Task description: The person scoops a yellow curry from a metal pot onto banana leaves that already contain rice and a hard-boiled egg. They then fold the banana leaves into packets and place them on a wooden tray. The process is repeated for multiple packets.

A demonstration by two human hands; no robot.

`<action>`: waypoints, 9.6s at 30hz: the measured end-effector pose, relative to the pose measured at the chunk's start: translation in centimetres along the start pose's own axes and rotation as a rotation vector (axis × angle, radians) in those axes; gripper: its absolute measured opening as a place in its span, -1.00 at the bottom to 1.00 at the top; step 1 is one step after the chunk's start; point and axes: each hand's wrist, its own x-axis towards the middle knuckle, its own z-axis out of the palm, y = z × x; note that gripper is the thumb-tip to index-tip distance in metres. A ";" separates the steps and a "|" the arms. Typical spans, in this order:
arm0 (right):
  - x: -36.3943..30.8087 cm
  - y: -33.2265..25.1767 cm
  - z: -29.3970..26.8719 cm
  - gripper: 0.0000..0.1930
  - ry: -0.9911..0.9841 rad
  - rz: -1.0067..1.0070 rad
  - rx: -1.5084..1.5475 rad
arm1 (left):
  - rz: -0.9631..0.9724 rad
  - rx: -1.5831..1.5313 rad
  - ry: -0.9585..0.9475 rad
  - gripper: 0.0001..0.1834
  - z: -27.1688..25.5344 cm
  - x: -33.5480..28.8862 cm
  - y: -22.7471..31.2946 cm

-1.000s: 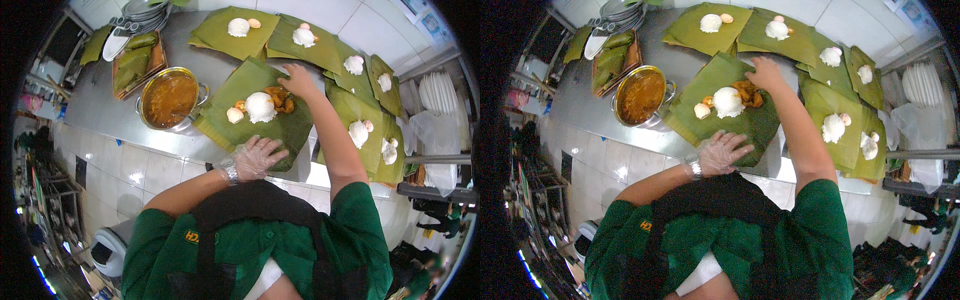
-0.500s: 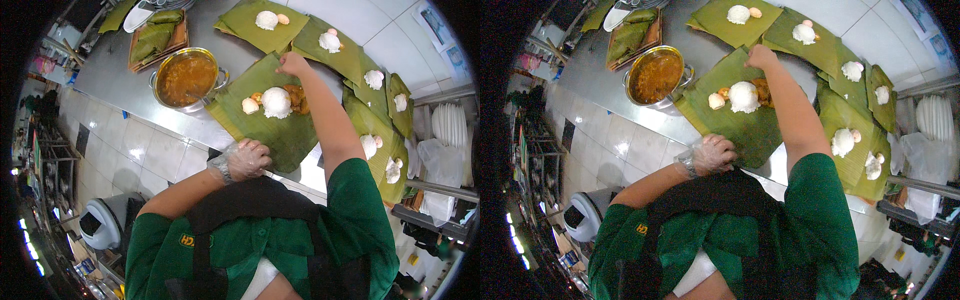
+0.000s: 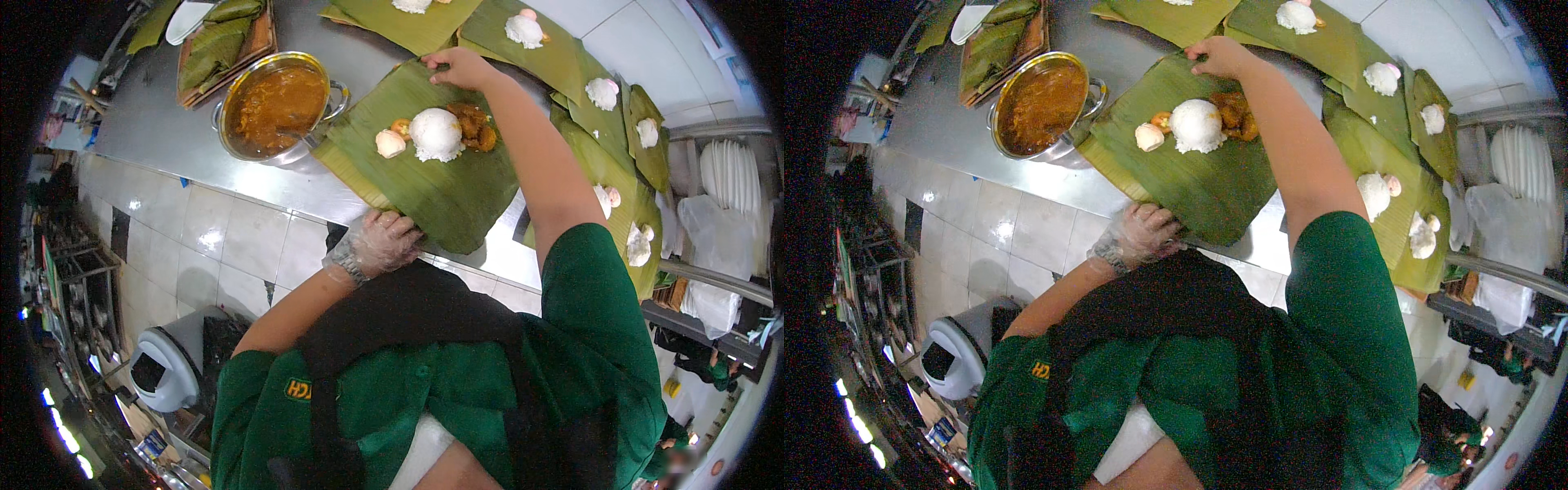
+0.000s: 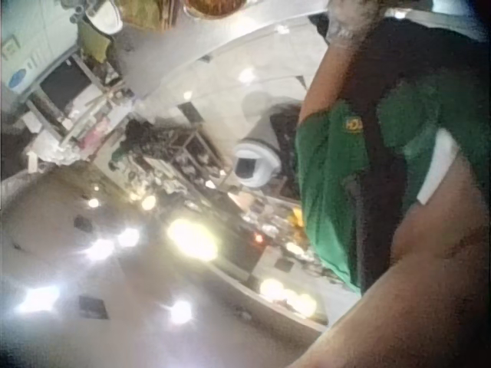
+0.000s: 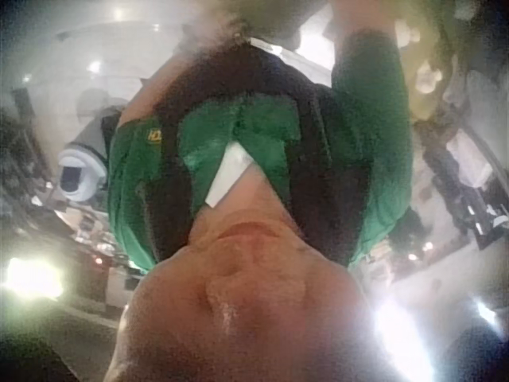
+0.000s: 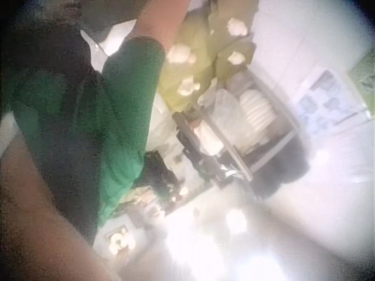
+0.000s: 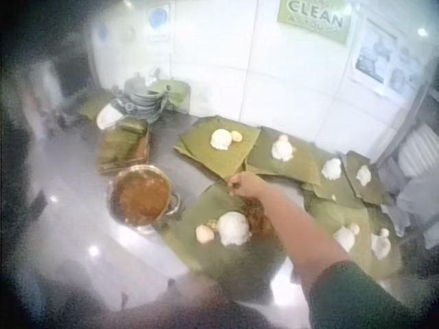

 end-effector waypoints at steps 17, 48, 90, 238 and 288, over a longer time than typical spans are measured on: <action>1.4 2.1 -0.3 -0.21 -0.179 0.397 0.248 | -0.082 0.053 0.133 -0.41 -1.6 1.4 -0.1; -11.4 4.2 -3.3 -0.41 0.178 0.661 0.159 | -0.382 -0.739 0.380 -0.81 -6.2 12.6 -5.7; -13.3 -13.6 -4.0 -0.37 0.115 0.524 -0.182 | 0.069 0.232 -0.174 -0.86 -7.6 20.1 -7.6; -24.4 -16.7 -4.8 -0.50 0.292 0.541 0.887 | 0.279 -0.374 -0.354 0.02 -2.8 15.6 -2.6; 9.8 -35.3 -11.3 -0.11 0.218 0.052 0.476 | -0.500 -2.265 0.989 -0.49 -27.8 5.3 -17.0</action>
